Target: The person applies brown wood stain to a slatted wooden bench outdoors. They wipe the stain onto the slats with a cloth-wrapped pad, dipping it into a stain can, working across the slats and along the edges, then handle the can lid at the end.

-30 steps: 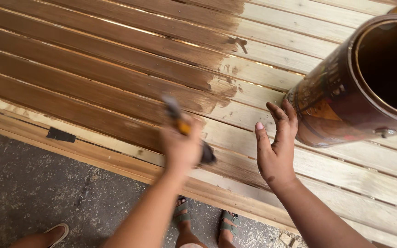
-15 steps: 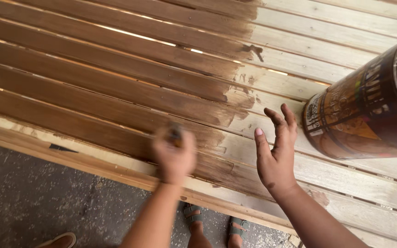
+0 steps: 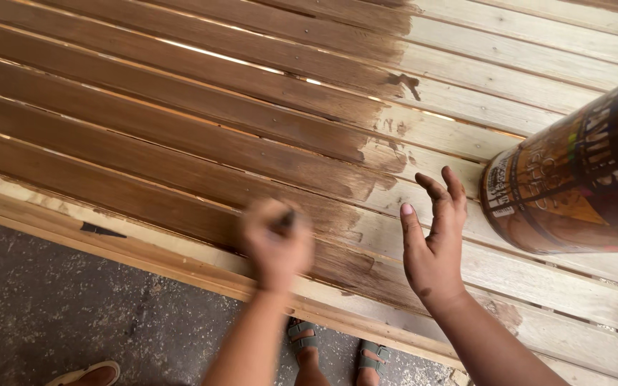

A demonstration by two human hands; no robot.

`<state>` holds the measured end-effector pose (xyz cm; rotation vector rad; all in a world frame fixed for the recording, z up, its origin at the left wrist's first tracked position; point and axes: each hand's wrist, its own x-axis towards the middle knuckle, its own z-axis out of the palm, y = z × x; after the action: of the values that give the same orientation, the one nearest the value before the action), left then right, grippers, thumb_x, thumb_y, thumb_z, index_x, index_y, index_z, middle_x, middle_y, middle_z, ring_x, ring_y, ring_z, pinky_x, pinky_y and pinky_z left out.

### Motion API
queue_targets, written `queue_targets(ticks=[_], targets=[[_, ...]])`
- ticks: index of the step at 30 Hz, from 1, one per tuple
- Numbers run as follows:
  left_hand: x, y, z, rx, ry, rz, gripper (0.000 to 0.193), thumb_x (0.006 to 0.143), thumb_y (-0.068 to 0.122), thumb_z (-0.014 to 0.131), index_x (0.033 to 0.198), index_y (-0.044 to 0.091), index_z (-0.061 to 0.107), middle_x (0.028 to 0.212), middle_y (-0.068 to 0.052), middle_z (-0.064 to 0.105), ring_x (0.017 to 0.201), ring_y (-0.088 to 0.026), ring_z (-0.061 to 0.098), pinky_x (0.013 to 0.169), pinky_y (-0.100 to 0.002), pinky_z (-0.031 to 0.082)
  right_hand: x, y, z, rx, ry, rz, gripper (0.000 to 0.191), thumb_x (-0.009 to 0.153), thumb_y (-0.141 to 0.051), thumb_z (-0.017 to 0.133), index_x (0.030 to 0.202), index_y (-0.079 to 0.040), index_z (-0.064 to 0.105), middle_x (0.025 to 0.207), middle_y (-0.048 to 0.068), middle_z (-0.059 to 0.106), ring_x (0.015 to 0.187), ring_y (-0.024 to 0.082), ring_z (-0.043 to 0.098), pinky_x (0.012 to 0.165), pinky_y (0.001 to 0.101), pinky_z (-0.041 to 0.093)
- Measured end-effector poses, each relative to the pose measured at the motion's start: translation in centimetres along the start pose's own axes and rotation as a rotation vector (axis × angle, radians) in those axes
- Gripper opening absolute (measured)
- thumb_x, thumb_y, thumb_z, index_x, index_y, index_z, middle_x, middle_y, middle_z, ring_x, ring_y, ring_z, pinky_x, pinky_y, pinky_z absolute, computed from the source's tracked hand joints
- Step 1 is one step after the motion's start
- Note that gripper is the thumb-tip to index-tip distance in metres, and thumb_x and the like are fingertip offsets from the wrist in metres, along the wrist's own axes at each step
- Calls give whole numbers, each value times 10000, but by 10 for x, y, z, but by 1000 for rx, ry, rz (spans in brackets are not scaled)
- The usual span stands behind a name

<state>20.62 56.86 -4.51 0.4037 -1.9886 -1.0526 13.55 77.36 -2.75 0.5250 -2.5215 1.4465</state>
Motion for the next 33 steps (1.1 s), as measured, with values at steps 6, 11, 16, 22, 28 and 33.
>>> queue_targets(ticks=[6, 11, 16, 22, 28, 33], targets=[[7, 51, -26, 48, -604, -148, 385, 685, 333, 911, 791, 88, 634, 830, -65, 696, 815, -211, 666, 717, -416, 556, 7, -2, 7, -33, 19, -3, 414, 1008, -140, 625, 1400, -23, 565, 1643, 199, 289, 1538, 362, 312, 1239, 454, 302], [81, 23, -109, 478, -1078, -507, 428, 784, 517, 732, 1164, 322, 744, 1003, 25, 776, 906, -169, 724, 815, -343, 624, 19, -11, 19, -11, 21, 42, 416, 1010, -164, 616, 1401, -33, 560, 1635, 198, 271, 1528, 357, 314, 1226, 457, 306], [175, -64, -207, 713, -508, -336, 642, 888, 569, 764, 1333, 115, 677, 1210, -167, 698, 1078, -293, 638, 847, -503, 521, 31, -16, 25, -47, 65, 48, 411, 1015, -169, 620, 1402, -41, 567, 1638, 198, 277, 1539, 372, 295, 1227, 474, 296], [208, -164, -256, 977, 4, -95, 469, 1024, 427, 768, 1177, -8, 681, 1108, -183, 724, 979, -329, 711, 808, -442, 574, 31, -11, 22, -68, 94, 77, 413, 1006, -168, 615, 1400, -51, 571, 1633, 203, 285, 1521, 366, 323, 1220, 465, 306], [160, -133, -186, 1351, -404, -106, 374, 872, 348, 831, 1015, 40, 673, 930, -189, 730, 860, -338, 737, 774, -450, 608, 21, 1, 7, -66, 106, 71, 417, 997, -165, 625, 1390, -37, 572, 1612, 212, 312, 1497, 366, 346, 1217, 452, 311], [73, -44, -100, 1062, -416, -97, 403, 692, 200, 879, 970, 49, 630, 933, -180, 709, 851, -347, 702, 785, -469, 587, 16, 21, -10, 57, 82, 89, 427, 988, -159, 613, 1388, -21, 551, 1568, 212, 406, 1416, 340, 467, 1172, 419, 372]])
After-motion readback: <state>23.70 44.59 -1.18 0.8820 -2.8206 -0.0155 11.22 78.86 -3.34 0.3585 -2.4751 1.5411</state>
